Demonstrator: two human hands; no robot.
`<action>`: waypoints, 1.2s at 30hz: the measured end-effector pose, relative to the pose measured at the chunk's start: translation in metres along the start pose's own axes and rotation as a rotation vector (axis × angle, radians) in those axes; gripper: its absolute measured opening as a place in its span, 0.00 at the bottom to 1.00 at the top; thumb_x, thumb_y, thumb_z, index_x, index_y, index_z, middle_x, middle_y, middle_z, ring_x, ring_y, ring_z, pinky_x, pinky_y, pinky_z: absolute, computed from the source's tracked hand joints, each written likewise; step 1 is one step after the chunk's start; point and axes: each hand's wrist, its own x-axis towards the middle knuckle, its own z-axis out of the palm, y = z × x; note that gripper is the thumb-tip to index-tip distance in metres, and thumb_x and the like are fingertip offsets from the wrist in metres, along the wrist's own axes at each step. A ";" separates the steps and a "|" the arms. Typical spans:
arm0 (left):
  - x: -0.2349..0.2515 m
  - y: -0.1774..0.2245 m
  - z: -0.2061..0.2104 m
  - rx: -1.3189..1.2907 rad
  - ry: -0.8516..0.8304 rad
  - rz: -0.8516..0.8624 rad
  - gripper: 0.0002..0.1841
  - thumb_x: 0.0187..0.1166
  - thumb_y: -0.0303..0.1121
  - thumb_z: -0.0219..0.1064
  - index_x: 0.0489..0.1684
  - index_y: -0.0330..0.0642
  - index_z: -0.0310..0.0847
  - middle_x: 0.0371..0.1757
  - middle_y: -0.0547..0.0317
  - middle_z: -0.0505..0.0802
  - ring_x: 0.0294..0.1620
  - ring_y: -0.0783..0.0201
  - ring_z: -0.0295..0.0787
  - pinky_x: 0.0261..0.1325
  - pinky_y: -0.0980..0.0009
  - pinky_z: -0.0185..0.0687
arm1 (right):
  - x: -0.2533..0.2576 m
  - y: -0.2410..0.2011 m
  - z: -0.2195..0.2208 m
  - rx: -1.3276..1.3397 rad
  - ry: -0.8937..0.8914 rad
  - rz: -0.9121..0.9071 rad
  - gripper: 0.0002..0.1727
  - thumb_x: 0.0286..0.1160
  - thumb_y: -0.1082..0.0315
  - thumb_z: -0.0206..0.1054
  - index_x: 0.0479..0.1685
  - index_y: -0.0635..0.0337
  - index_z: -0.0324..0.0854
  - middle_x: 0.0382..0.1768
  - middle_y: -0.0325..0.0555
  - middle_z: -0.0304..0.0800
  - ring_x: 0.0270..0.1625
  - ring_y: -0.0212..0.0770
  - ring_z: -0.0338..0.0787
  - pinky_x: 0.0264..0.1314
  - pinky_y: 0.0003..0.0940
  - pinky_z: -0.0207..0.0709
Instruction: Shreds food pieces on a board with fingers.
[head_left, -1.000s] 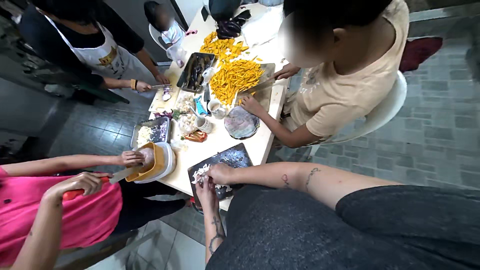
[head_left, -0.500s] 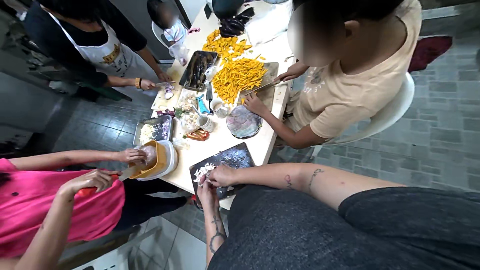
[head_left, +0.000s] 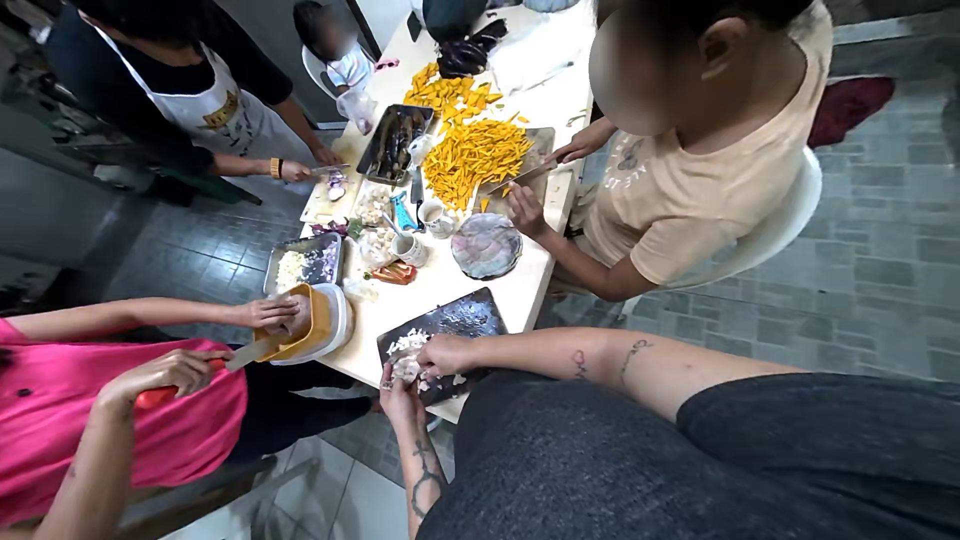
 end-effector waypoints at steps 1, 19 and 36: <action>0.000 0.000 -0.002 -0.010 0.004 0.006 0.25 0.84 0.16 0.45 0.83 0.27 0.57 0.64 0.41 0.83 0.49 0.62 0.86 0.51 0.66 0.86 | 0.000 -0.001 -0.001 0.002 -0.005 0.009 0.15 0.83 0.67 0.68 0.50 0.75 0.86 0.50 0.70 0.90 0.60 0.68 0.88 0.69 0.66 0.73; 0.006 0.009 -0.017 0.084 0.069 0.182 0.30 0.69 0.08 0.63 0.75 0.32 0.70 0.70 0.40 0.83 0.57 0.57 0.85 0.55 0.60 0.85 | 0.009 0.025 0.014 0.075 0.150 0.195 0.13 0.78 0.66 0.72 0.43 0.73 0.90 0.44 0.68 0.92 0.54 0.68 0.91 0.65 0.69 0.78; 0.000 0.004 -0.014 -0.019 0.059 0.219 0.35 0.68 0.17 0.73 0.74 0.43 0.60 0.65 0.49 0.80 0.58 0.60 0.82 0.57 0.60 0.85 | 0.011 0.010 0.002 0.395 0.200 0.173 0.17 0.89 0.67 0.61 0.64 0.72 0.84 0.60 0.66 0.90 0.65 0.58 0.89 0.75 0.56 0.76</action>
